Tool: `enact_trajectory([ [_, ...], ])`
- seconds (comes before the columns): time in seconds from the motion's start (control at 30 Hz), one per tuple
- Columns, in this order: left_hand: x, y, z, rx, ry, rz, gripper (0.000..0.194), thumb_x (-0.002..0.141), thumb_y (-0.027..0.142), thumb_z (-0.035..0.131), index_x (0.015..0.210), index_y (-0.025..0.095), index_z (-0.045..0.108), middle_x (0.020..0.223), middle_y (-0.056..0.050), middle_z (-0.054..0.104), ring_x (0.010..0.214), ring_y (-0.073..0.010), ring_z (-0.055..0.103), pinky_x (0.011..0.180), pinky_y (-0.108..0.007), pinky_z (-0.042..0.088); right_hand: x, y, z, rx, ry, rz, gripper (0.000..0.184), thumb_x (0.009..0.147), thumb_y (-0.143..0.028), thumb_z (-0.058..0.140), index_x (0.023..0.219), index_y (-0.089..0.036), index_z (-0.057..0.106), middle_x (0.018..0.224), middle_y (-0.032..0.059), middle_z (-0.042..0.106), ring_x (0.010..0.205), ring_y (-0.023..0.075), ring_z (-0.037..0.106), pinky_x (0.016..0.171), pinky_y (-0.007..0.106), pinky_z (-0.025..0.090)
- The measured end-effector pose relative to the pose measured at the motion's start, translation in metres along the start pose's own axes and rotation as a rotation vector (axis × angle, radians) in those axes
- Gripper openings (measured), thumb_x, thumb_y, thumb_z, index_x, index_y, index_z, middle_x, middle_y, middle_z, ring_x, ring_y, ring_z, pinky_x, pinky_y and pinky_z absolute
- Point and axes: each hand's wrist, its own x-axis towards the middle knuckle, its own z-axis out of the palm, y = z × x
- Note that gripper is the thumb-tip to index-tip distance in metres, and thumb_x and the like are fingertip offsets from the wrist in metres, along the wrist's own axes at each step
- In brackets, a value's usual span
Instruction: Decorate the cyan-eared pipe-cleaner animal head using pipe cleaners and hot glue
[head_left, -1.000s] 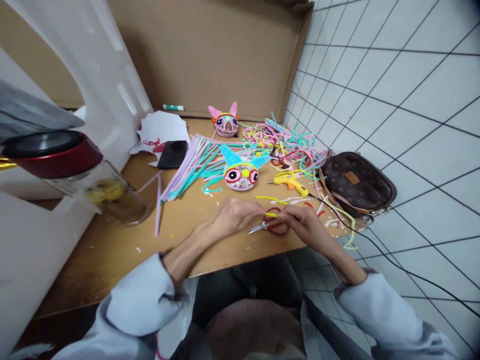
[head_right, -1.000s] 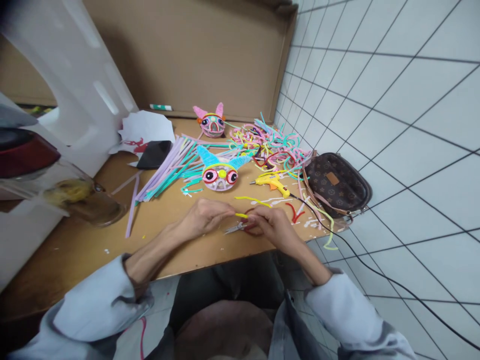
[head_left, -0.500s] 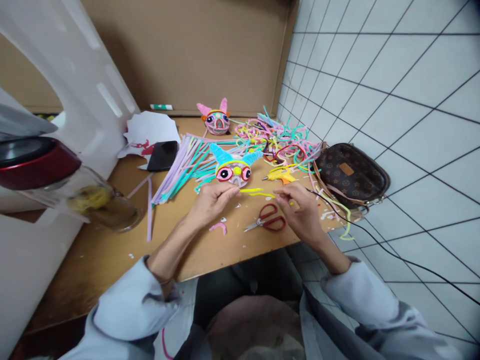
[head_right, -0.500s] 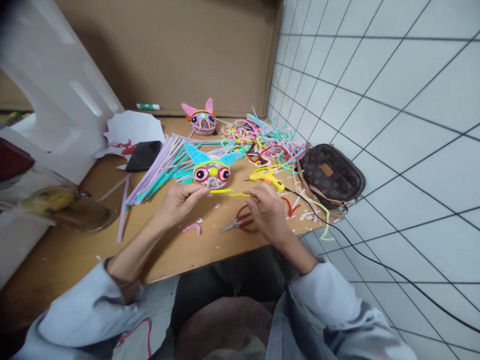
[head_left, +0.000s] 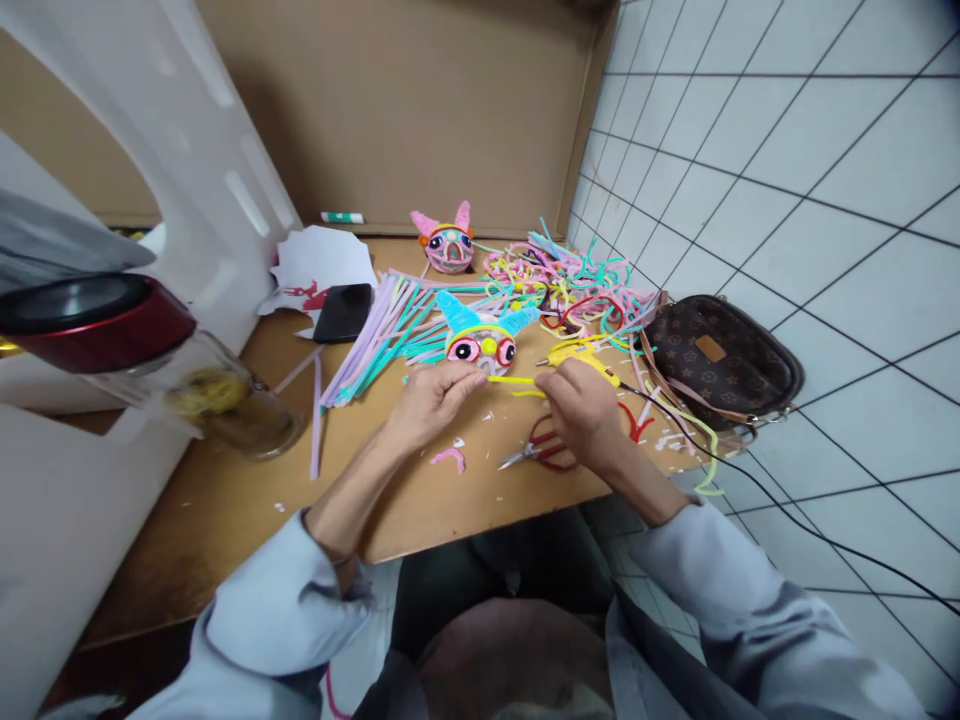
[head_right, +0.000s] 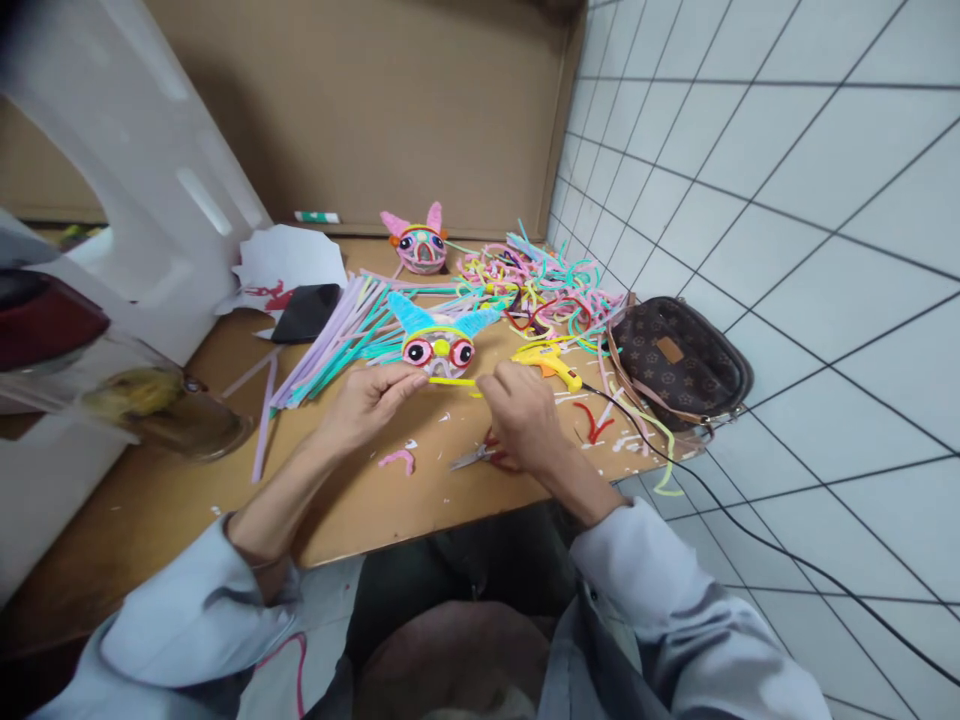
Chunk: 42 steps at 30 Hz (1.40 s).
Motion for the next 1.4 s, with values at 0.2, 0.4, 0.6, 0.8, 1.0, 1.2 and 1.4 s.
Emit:
enact_trajectory([
  [0.2, 0.004, -0.015, -0.012, 0.089, 0.242, 0.077, 0.037, 0.095, 0.047, 0.059, 0.081, 0.018, 0.077, 0.071, -0.005, 0.07, 0.066, -0.0161, 0.06, 0.066, -0.027, 0.046, 0.023, 0.011, 0.004, 0.162, 0.017, 0.118, 0.027, 0.101, -0.021, 0.046, 0.091, -0.022, 0.071, 0.078, 0.0054, 0.058, 0.076, 0.0195, 0.055, 0.069, 0.031, 0.042],
  [0.4, 0.007, -0.028, -0.019, 0.298, 0.484, 0.16, 0.028, 0.094, 0.043, 0.065, 0.089, 0.022, 0.081, 0.074, -0.004, 0.066, 0.069, -0.0147, 0.06, 0.062, -0.026, 0.045, 0.045, 0.014, 0.022, 0.073, 0.084, 0.059, 0.029, 0.1, -0.017, 0.044, 0.088, -0.021, 0.07, 0.081, 0.0079, 0.061, 0.078, 0.0206, 0.057, 0.071, 0.031, 0.044],
  [0.6, 0.018, -0.025, -0.027, 0.474, 0.563, 0.208, 0.019, 0.093, 0.035, 0.067, 0.087, 0.021, 0.079, 0.071, -0.003, 0.065, 0.062, -0.0127, 0.057, 0.059, -0.025, 0.042, 0.058, 0.025, 0.035, 0.126, 0.122, 0.067, 0.03, 0.102, -0.023, 0.043, 0.091, -0.02, 0.071, 0.083, 0.0086, 0.062, 0.081, 0.0218, 0.058, 0.075, 0.033, 0.047],
  [0.8, 0.029, -0.03, -0.017, 0.44, 0.56, 0.133, 0.022, 0.093, 0.036, 0.068, 0.081, 0.019, 0.074, 0.074, -0.004, 0.069, 0.063, -0.0135, 0.058, 0.062, -0.026, 0.046, 0.056, 0.036, 0.061, 0.197, 0.253, 0.159, 0.027, 0.1, -0.019, 0.045, 0.093, -0.022, 0.071, 0.086, 0.0077, 0.067, 0.084, 0.0206, 0.064, 0.079, 0.033, 0.052],
  [1.0, 0.026, -0.041, -0.008, 0.403, 0.501, 0.105, 0.02, 0.092, 0.036, 0.068, 0.082, 0.019, 0.073, 0.081, -0.005, 0.072, 0.071, -0.0152, 0.063, 0.067, -0.027, 0.049, 0.049, 0.044, 0.069, 0.25, 0.239, 0.165, 0.026, 0.097, -0.015, 0.045, 0.09, -0.022, 0.07, 0.087, 0.0074, 0.07, 0.086, 0.0203, 0.066, 0.082, 0.033, 0.053],
  [1.2, 0.023, -0.046, -0.007, 0.431, 0.432, 0.119, 0.018, 0.097, 0.029, 0.059, 0.09, 0.019, 0.071, 0.089, -0.007, 0.072, 0.079, -0.0174, 0.065, 0.076, -0.03, 0.052, 0.041, 0.045, 0.073, 0.277, 0.163, 0.206, 0.025, 0.096, -0.015, 0.047, 0.089, -0.022, 0.069, 0.086, 0.0063, 0.069, 0.084, 0.0205, 0.064, 0.079, 0.032, 0.051],
  [1.4, 0.019, -0.052, -0.005, 0.45, 0.409, 0.114, 0.016, 0.098, 0.027, 0.055, 0.092, 0.019, 0.068, 0.093, -0.007, 0.072, 0.087, -0.019, 0.067, 0.081, -0.033, 0.054, 0.038, 0.048, 0.079, 0.31, 0.136, 0.204, 0.026, 0.096, -0.012, 0.046, 0.089, -0.02, 0.07, 0.088, 0.007, 0.069, 0.087, 0.0202, 0.064, 0.082, 0.032, 0.05],
])
